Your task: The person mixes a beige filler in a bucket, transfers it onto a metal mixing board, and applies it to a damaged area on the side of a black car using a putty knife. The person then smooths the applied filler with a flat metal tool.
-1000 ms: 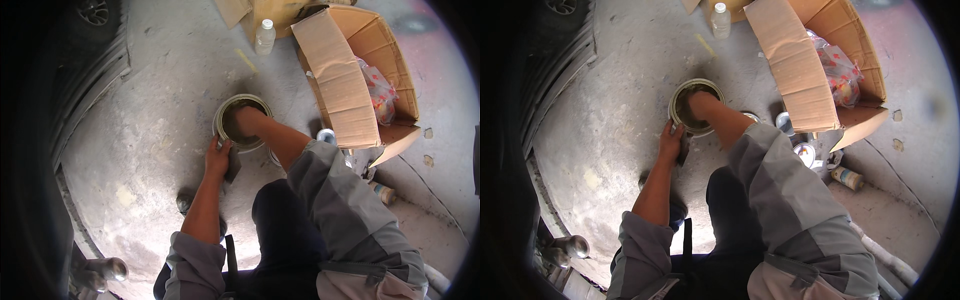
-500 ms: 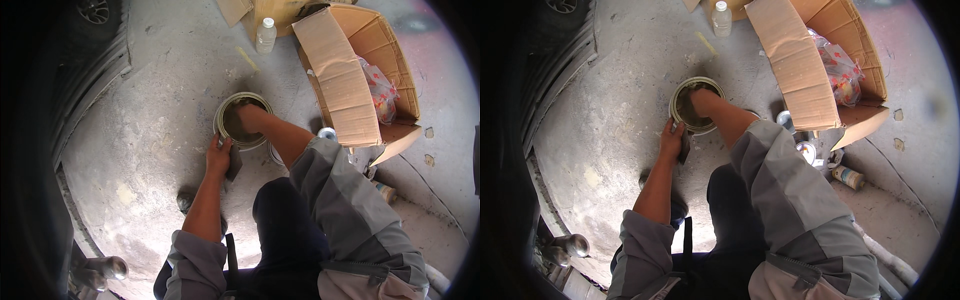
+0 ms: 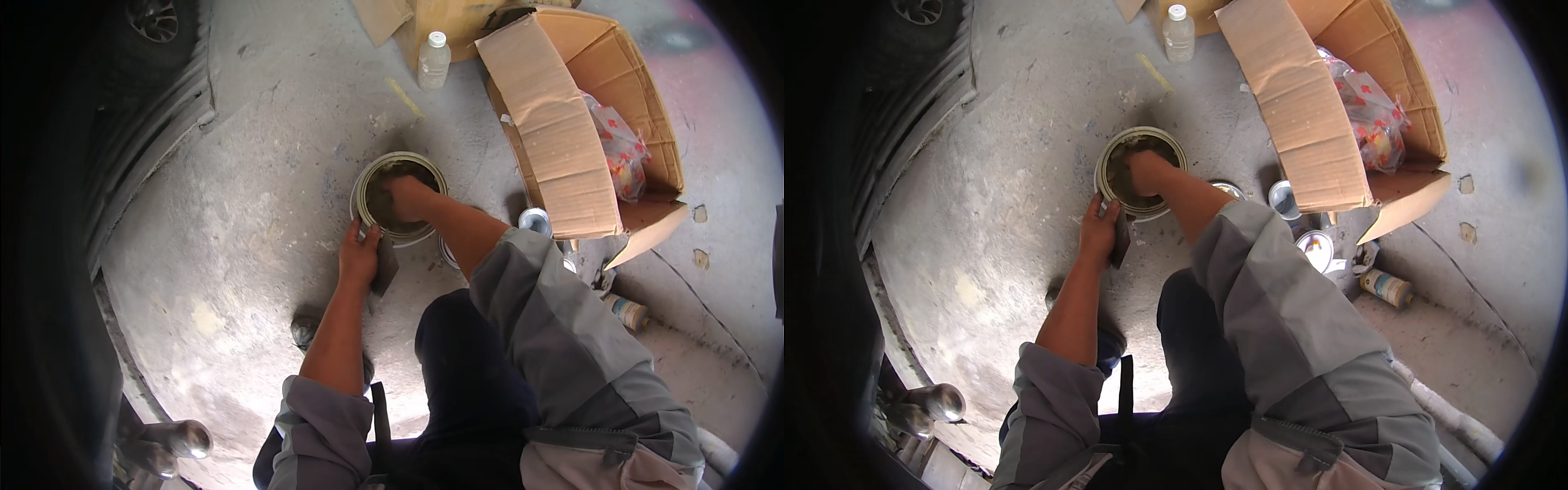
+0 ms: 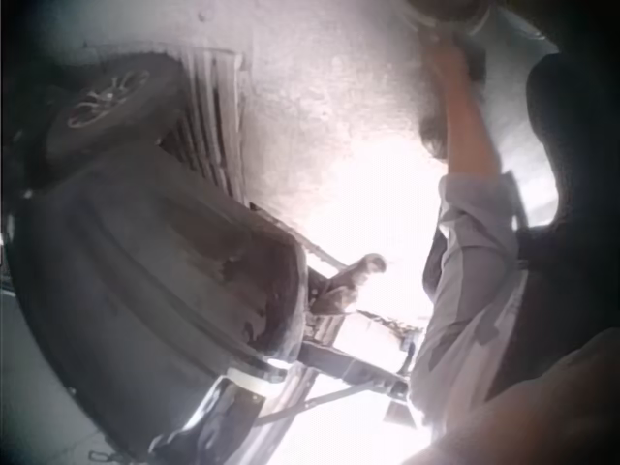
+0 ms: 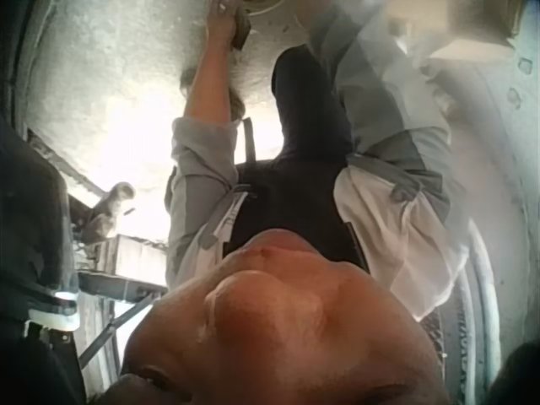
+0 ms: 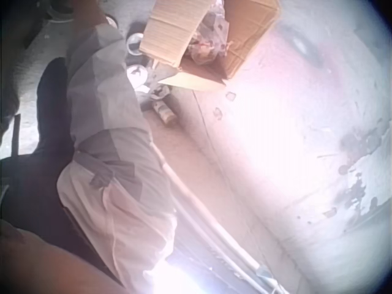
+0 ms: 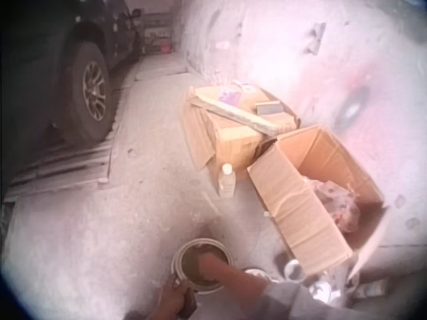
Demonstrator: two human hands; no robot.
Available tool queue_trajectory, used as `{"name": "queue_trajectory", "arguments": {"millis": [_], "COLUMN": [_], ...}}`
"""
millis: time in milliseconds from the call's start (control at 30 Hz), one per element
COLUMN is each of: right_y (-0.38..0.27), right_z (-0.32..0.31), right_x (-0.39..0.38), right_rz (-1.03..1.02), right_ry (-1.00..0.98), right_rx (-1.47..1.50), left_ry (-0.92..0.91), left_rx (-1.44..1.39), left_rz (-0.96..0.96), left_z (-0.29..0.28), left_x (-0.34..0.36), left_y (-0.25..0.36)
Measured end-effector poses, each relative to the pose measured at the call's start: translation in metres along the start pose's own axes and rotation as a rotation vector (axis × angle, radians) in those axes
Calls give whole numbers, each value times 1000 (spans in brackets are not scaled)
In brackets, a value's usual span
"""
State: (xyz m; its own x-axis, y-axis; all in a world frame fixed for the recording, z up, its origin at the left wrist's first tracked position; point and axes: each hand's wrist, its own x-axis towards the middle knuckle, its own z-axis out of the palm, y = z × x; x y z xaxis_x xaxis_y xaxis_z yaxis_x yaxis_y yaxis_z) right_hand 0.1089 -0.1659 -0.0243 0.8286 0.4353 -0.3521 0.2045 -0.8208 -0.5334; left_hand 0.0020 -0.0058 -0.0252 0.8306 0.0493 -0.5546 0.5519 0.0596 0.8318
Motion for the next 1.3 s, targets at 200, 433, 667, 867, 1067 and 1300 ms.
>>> {"name": "queue_trajectory", "arguments": {"millis": [200, 433, 667, 867, 1067, 1300], "right_y": [-3, -9, -33, -35, -30, -33], "right_z": [-3, 6, -6, 2, -9, -46], "right_x": [4, 9, 0, 5, 0, -13], "right_rz": [73, 306, 609, 688, 581, 288], "right_ry": [-28, 14, 108, 223, 71, -184], "right_rx": [91, 283, 819, 940, 901, 555], "left_ry": [24, 25, 32, 24, 45, 12], "left_rx": [44, 170, 130, 52, 80, 21], "left_rz": [-50, -46, -36, -75, -106, -141], "left_z": [-1, 1, 1, -1, -2, -4], "left_x": [-4, -16, -15, -10, -7, -7], "left_y": [9, 31, 27, 21, 16, 16]}}
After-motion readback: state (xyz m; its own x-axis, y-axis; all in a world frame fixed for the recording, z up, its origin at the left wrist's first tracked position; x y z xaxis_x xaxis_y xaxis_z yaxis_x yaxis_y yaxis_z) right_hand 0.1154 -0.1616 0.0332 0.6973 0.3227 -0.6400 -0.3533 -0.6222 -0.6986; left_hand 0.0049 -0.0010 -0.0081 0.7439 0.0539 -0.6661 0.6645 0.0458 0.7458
